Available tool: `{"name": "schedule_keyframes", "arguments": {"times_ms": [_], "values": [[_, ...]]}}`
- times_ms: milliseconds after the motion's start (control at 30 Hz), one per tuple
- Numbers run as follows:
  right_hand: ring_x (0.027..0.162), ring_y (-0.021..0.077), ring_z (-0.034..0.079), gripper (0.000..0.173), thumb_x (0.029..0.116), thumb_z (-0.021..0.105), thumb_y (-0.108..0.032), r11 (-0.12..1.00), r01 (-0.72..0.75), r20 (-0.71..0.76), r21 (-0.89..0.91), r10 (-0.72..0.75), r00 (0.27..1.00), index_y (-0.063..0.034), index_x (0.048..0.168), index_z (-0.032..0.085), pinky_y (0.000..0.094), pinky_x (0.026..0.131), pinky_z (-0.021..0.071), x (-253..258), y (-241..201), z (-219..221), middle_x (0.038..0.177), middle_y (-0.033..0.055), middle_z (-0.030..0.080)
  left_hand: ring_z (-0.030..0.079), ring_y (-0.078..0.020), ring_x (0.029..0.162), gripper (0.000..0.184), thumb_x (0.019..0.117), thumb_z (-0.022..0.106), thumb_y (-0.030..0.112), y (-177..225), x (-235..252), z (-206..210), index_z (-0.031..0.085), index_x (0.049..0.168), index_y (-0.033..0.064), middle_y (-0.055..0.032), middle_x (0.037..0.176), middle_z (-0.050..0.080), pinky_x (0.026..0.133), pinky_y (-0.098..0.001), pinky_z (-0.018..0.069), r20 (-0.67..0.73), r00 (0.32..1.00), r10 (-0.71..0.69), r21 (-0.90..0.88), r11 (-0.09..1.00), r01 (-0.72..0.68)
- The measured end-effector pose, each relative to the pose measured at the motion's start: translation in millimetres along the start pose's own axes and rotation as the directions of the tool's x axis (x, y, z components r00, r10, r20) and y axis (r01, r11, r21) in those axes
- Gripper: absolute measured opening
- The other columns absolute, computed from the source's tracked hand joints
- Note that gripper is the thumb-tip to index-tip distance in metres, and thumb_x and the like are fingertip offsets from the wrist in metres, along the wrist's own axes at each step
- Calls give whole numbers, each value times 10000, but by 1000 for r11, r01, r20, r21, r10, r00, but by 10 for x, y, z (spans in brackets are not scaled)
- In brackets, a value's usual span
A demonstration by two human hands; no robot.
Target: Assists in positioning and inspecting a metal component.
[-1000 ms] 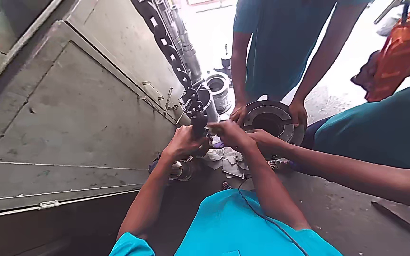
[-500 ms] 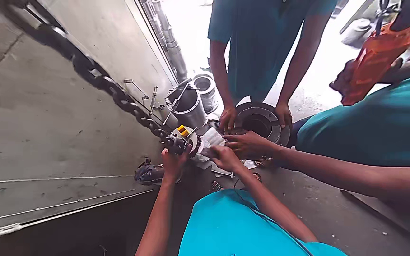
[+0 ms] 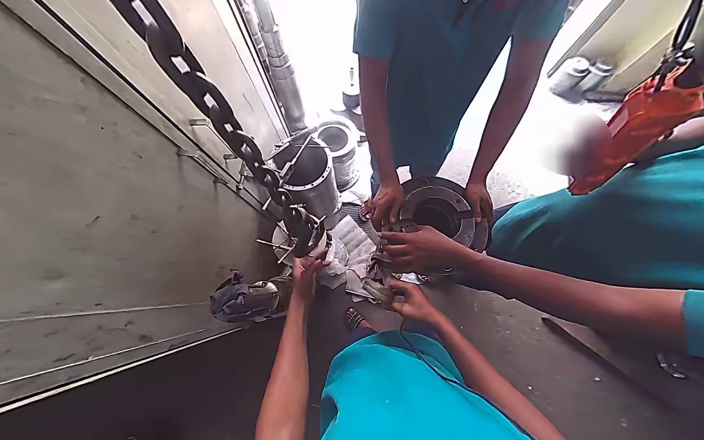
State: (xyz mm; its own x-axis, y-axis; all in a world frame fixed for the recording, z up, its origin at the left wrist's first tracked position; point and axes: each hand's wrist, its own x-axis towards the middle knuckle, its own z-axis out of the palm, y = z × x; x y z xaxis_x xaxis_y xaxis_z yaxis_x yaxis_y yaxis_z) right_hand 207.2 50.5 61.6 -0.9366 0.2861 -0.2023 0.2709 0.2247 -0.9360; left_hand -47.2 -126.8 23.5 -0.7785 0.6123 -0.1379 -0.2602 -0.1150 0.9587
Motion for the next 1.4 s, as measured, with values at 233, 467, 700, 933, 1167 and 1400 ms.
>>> {"name": "schedule_keyframes", "arguments": {"times_ms": [233,467,700,933,1167,1400], "values": [[907,0,663,302,758,731,-4,976,-1,-160,219,37,986,17,1058,695,226,849,571,-363,50,-55,996,-10,720,552,-316,1295,580,1052,506,153,-1294,188,1112,304,1592,98,-216,1511,478,1012,-492,507,251,773,-583,76,808,584],[889,72,698,420,710,826,-54,907,-41,-478,419,258,839,-25,1103,683,287,828,603,-775,360,-185,970,-1,735,670,-309,1044,500,1072,533,201,-1538,-291,1327,362,1515,45,-253,1344,579,827,-477,587,151,794,-589,19,805,593],[962,130,725,346,775,803,76,916,-30,-556,399,268,786,64,1095,673,316,893,617,-616,808,-255,1016,97,756,677,-205,942,418,962,656,80,-1341,-1179,1647,542,1316,-110,-203,1078,681,898,-383,577,109,867,-486,214,863,457],[1114,237,676,438,862,725,-109,958,-285,-190,45,288,939,22,1269,635,459,1017,527,-641,713,-564,1173,170,707,711,-211,943,416,895,671,31,-707,-1613,2143,558,1266,-119,-179,1071,699,875,-394,614,163,923,-349,92,937,338],[951,20,618,226,1035,454,-11,893,-273,168,358,226,960,15,1148,647,234,912,518,-1052,207,-1160,1030,18,677,689,-176,1082,326,936,613,26,-424,-1838,2460,654,1240,-85,-176,1240,681,973,-355,575,402,902,-157,236,970,63],[1029,128,699,426,919,631,-164,894,-50,212,445,-50,976,-25,1321,607,342,945,581,-1498,361,-1404,1151,46,728,740,-199,944,287,1002,516,56,-357,-1789,2259,648,1224,-69,-137,1144,734,864,-382,625,401,885,-235,182,968,175]]}}
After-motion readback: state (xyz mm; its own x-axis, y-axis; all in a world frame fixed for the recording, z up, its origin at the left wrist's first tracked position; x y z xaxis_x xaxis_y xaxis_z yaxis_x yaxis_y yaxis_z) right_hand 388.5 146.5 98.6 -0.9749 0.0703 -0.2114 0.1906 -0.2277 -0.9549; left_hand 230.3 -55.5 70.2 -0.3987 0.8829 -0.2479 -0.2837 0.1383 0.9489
